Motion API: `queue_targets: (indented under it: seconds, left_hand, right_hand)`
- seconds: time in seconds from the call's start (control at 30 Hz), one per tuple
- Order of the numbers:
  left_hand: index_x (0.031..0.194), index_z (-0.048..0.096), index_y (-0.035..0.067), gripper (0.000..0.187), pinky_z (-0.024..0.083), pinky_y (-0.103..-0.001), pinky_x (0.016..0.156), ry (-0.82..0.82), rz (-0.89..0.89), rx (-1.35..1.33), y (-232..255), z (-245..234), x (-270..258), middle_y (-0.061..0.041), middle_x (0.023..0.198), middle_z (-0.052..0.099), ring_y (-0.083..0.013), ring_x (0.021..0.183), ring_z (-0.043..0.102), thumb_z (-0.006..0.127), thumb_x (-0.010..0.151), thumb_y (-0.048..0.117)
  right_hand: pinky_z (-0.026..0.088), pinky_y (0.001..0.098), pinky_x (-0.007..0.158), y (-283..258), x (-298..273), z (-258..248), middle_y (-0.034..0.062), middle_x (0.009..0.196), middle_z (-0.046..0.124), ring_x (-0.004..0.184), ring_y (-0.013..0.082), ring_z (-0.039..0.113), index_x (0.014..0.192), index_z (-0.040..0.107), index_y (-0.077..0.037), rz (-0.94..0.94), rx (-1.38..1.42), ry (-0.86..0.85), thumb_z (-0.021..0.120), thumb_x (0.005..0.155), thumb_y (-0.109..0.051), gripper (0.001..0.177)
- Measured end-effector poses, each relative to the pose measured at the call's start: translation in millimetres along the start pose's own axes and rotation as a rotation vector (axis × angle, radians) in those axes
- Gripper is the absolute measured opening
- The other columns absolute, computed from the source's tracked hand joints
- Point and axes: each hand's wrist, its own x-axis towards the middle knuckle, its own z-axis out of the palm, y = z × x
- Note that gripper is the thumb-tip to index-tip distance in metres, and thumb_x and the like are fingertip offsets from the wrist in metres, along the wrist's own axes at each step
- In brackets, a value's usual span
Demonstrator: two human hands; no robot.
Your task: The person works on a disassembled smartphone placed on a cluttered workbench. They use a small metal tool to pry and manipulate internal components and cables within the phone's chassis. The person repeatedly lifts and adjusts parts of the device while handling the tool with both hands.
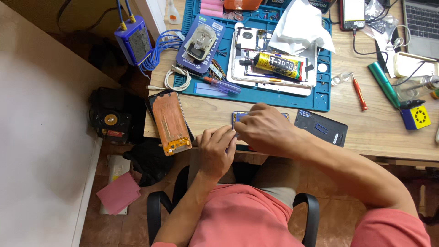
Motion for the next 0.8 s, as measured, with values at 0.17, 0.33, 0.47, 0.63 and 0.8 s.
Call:
queue_targets:
  seconds: [0.17,0.33,0.47,0.63,0.8]
  left_hand:
    - [0.091,0.067,0.019,0.013,0.034,-0.029,0.07,-0.002,0.02,0.006,-1.1,2.0,-1.1,0.006,0.096,0.064,-0.0145,0.086,0.054,0.066,0.077,0.019]
    - [0.092,0.068,0.02,0.014,0.033,-0.029,0.07,0.002,0.03,0.013,-1.4,2.0,-2.1,0.008,0.098,0.064,-0.0133,0.087,0.053,0.065,0.078,0.021]
    - [0.093,0.068,0.02,0.015,0.035,-0.029,0.071,-0.041,0.036,0.023,2.0,-6.0,4.0,0.007,0.098,0.065,-0.014,0.088,0.055,0.064,0.08,0.022]
    - [0.098,0.068,0.022,0.021,0.037,-0.03,0.073,-0.042,0.053,0.015,-2.3,1.7,-1.9,0.006,0.099,0.066,-0.0141,0.088,0.056,0.066,0.077,0.022]
    - [0.099,0.068,0.021,0.027,0.037,-0.032,0.074,-0.012,0.05,0.059,0.9,4.1,0.4,0.005,0.1,0.066,-0.0168,0.086,0.056,0.07,0.073,0.022]
  right_hand:
    - [0.049,0.042,0.082,1.8,-2.7,-2.7,0.0048,0.057,0.063,0.066,0.0214,0.068,0.071,0.058,-0.012,0.011,0.063,0.045,0.055,0.086,-0.018,0.016]
    - [0.049,0.0403,0.085,7.0,-9.0,11.8,0.0033,0.059,0.064,0.069,0.0199,0.068,0.071,0.059,-0.013,0.033,0.073,0.065,0.054,0.087,-0.019,0.018]
    - [0.048,0.0425,0.088,20.3,-31.8,5.8,0.0065,0.07,0.067,0.08,0.0228,0.068,0.076,0.064,-0.012,0.14,0.257,0.268,0.064,0.08,-0.018,0.007]
    - [0.051,0.0386,0.077,26.8,-110.4,34.4,0.0074,0.078,0.067,0.08,0.0273,0.065,0.085,0.069,-0.01,0.459,0.492,0.808,0.077,0.069,-0.004,0.019]
    - [0.044,0.0199,0.071,38.5,-193.1,79.5,-0.0027,0.081,0.067,0.078,0.0093,0.061,0.096,0.07,-0.023,1.05,0.399,0.892,0.078,0.078,-0.022,0.02]
